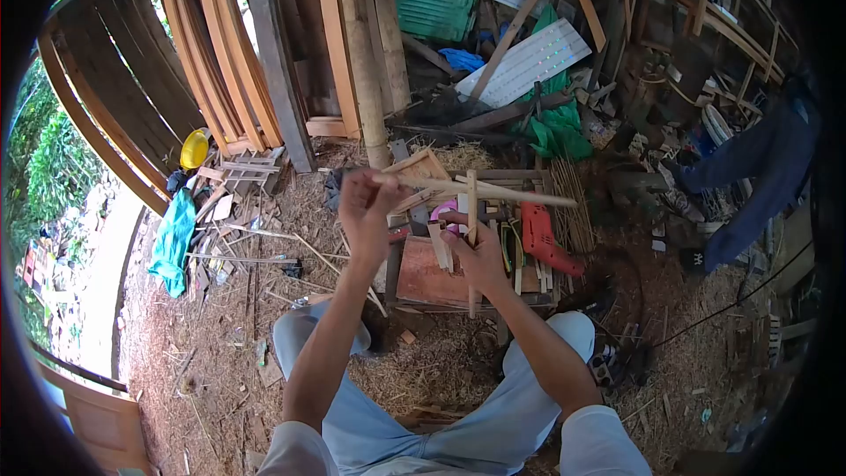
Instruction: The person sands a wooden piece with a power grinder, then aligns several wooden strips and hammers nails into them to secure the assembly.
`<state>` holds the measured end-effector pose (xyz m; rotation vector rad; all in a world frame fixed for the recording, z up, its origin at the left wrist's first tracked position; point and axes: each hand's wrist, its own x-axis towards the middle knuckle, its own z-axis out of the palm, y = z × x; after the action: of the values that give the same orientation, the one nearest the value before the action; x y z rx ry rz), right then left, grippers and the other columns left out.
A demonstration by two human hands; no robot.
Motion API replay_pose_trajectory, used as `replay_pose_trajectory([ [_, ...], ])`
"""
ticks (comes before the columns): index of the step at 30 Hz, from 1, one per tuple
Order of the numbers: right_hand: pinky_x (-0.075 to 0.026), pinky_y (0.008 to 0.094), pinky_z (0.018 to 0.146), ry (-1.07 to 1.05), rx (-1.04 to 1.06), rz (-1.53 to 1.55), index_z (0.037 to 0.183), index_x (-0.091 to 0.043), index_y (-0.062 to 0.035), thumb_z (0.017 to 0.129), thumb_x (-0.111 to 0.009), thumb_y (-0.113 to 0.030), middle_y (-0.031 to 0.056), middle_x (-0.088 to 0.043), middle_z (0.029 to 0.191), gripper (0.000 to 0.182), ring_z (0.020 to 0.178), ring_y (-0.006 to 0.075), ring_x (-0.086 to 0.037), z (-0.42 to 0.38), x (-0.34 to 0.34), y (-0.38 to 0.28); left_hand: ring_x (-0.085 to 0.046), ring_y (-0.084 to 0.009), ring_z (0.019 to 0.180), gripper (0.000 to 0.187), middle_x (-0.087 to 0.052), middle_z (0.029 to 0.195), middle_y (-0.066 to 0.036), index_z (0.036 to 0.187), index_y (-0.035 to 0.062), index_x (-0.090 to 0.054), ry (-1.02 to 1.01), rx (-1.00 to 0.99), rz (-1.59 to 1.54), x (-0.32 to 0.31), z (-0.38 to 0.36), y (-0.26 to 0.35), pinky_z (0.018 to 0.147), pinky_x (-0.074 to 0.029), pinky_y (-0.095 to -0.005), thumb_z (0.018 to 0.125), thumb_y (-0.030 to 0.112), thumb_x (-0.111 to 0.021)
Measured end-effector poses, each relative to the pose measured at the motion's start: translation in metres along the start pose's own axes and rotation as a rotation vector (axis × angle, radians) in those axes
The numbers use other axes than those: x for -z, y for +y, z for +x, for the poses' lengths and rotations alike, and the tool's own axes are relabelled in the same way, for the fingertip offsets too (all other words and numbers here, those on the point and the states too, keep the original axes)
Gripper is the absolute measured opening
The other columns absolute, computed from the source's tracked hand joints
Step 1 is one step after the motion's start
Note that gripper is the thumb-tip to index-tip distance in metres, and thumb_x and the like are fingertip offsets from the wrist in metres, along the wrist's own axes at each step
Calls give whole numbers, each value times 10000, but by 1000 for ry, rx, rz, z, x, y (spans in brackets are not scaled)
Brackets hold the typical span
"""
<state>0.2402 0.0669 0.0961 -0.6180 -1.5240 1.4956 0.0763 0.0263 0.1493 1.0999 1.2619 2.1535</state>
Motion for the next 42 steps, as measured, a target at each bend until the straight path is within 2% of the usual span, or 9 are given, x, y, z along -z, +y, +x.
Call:
replay_pose_trajectory([
  [2, -372, 200, 545, 26, -16, 9, 1093, -609, -15, 850, -661, -123, -11, -580, 764, 270, 622, 38, -472, 1, -1, 3, -619, -129, 825, 145, -625, 835, -56, 925, 35, -515, 72, 342, -94, -5, -19, 7, 655, -491, -218, 896, 130, -620],
  [12, -466, 250, 784, 74, -164, 202, 1191, -507, 23, 841, -679, -135, 62, -597, 1030, 420, 892, 107, -563, 3, 3, 5, -600, -135, 886, 190, -620, 959, -88, 988, 34, -475, -103, 157, -130, -2, -51, -48, 798, -477, -270, 878, 66, -627],
  [20, -469, 272, 809, 104, -166, 155, 1184, -508, 12, 839, -693, -165, 86, -583, 1073, 430, 939, 127, -559, 2, 5, 5, -605, -148, 934, 310, -624, 1021, -131, 1026, 14, -446, -112, 120, -97, -8, -52, -53, 796, -501, -252, 810, -50, -659],
  [23, -467, 245, 671, 104, -128, 70, 1203, -500, -4, 875, -649, -170, 47, -588, 901, 397, 763, 96, -555, 3, 7, 2, -608, -152, 943, 316, -627, 1029, -140, 1021, 14, -455, -155, 168, -118, -3, -46, -51, 803, -508, -259, 797, -66, -663],
  [25, -379, 211, 500, -6, -265, 366, 1203, -503, -14, 924, -582, -189, -15, -500, 676, 339, 564, 50, -454, 3, 17, 1, -615, -149, 933, 307, -632, 1013, -133, 1016, 13, -464, -137, 169, -146, -1, -46, -52, 796, -515, -259, 796, -63, -665],
  [26, -224, 179, 412, 90, -187, 329, 1198, -508, -40, 928, -575, -207, -54, -410, 644, 324, 486, 13, -312, 5, 9, 2, -615, -149, 933, 307, -632, 1013, -133, 1016, 13, -464, -130, 169, -147, 0, -48, -51, 796, -515, -259, 796, -63, -665],
  [37, -241, 187, 395, 201, -111, 273, 1036, -552, -48, 951, -523, -264, -46, -399, 555, 234, 430, 33, -306, 20, 22, -25, -609, -133, 943, 290, -637, 995, -104, 1068, 6, -480, -211, 164, -119, 12, -42, -47, 790, -500, -255, 831, -31, -643],
  [39, -249, 182, 400, 288, -195, 500, 1102, -535, -42, 955, -477, -278, -34, -420, 572, 284, 435, 34, -327, 25, 34, -33, -601, -122, 928, 250, -631, 987, -82, 1069, 13, -482, -271, 180, -52, 27, -40, -63, 788, -490, -256, 859, -2, -618],
  [42, -259, 186, 399, 4, -197, 469, 1225, -483, 7, 947, -449, -277, -11, -427, 577, 398, 447, 40, -348, 26, 46, -32, -598, -133, 903, 189, -597, 973, -61, 1082, 24, -477, -339, 161, 5, 31, -34, -71, 778, -484, -276, 918, 78, -555],
])
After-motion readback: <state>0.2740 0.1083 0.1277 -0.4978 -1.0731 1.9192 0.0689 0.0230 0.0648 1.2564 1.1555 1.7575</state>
